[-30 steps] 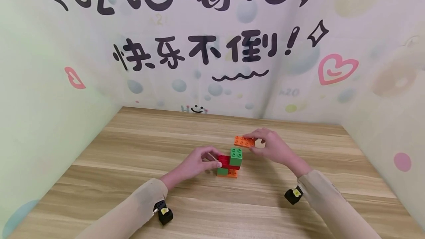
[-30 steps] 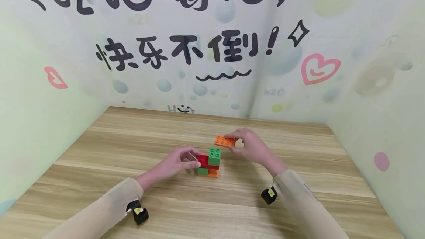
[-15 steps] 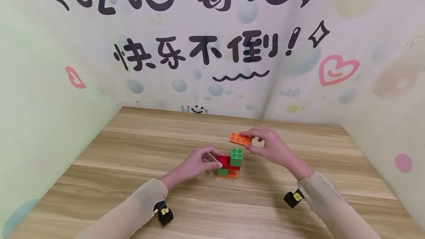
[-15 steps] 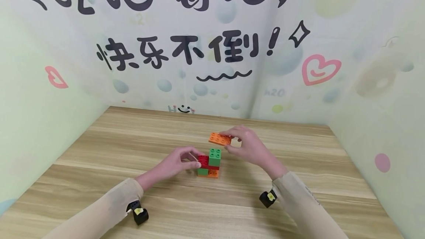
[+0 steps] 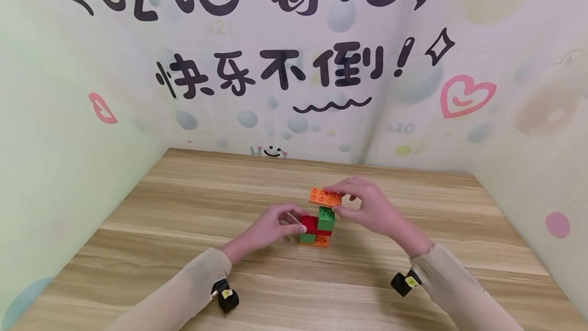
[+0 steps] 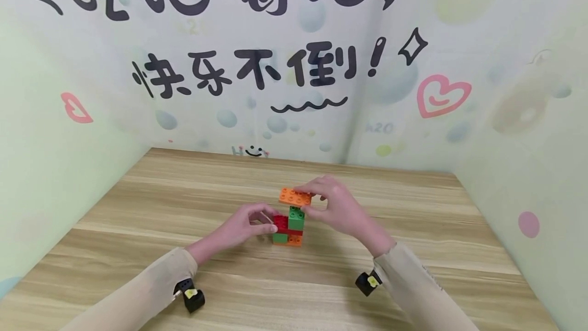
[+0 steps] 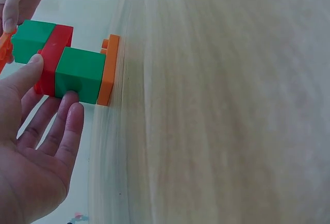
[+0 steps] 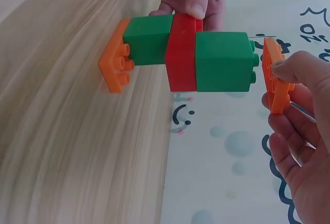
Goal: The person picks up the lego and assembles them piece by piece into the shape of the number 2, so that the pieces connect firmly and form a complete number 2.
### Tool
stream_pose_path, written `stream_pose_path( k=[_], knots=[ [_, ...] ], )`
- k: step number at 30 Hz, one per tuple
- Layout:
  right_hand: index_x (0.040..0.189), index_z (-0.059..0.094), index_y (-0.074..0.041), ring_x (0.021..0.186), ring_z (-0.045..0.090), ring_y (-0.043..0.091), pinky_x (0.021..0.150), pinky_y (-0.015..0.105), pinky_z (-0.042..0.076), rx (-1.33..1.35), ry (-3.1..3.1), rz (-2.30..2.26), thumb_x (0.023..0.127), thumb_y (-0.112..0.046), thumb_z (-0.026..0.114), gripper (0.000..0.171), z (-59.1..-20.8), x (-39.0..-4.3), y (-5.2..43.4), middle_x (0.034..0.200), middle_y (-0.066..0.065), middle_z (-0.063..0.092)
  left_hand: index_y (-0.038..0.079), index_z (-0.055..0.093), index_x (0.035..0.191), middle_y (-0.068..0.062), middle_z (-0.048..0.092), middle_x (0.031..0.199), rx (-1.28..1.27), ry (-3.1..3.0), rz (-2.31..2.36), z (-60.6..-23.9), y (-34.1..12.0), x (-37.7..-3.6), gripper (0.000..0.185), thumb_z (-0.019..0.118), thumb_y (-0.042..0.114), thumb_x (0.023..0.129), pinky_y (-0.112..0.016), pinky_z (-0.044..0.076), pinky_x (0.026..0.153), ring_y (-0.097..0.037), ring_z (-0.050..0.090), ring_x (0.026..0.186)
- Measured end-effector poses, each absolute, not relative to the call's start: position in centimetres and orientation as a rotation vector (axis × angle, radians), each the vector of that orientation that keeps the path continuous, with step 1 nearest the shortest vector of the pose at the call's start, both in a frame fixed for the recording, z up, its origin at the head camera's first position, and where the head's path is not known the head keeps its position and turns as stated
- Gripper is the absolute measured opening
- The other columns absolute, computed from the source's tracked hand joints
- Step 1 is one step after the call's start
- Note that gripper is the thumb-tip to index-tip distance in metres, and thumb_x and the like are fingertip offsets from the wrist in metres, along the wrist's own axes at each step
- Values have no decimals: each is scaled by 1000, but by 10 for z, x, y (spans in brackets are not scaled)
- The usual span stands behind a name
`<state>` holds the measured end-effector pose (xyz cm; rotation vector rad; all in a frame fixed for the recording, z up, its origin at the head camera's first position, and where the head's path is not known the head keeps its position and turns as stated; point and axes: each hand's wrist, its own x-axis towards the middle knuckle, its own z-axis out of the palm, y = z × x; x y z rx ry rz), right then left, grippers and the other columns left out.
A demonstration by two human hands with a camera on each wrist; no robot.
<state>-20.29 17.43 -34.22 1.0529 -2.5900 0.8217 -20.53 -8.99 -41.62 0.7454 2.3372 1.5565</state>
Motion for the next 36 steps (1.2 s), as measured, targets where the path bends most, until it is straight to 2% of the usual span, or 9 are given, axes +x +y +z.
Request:
stream_pose_path(
  k=[4,12,20,25,32,36],
  knots=[
    [124,69,-20,98,60,9,77,24,55,1071,-2575,832,85,-18,78,40,-343,-200,172,113,-4,72,10,68,117,-13,70,114,749,2339,1553,-416,-90,-205,29,72,20,91,-37,59,73,-18,68,91],
    [124,69,-19,101,60,9,79,26,55,1109,-2566,888,85,-17,78,40,-345,-198,169,115,-6,72,9,68,116,-12,70,114,745,2349,1541,-415,-90,-205,28,72,20,91,-26,56,74,-17,67,92],
    [124,69,-21,103,59,10,80,30,56,1104,-2588,908,85,-17,78,40,-347,-197,167,117,-6,71,9,68,117,-11,70,114,737,2361,1523,-412,-90,-203,29,72,20,91,-26,55,75,-16,66,92],
    [124,69,-22,102,58,9,79,27,55,1101,-2610,906,85,-17,78,40,-348,-196,166,117,-6,71,9,68,117,-10,70,113,742,2361,1531,-411,-90,-203,28,72,20,91,-26,55,75,-16,66,91],
    [123,70,-22,102,59,10,78,33,57,1107,-2615,921,85,-19,78,39,-353,-198,166,116,-6,72,9,68,116,-11,70,112,751,2361,1535,-413,-90,-204,28,73,20,90,-26,55,75,-16,66,91],
    [123,70,-24,101,58,9,78,30,56,1094,-2633,920,85,-20,78,40,-354,-197,167,115,-7,72,9,68,117,-11,70,113,744,2359,1534,-413,-90,-205,30,73,20,90,-26,55,76,-16,66,92]
  ],
)
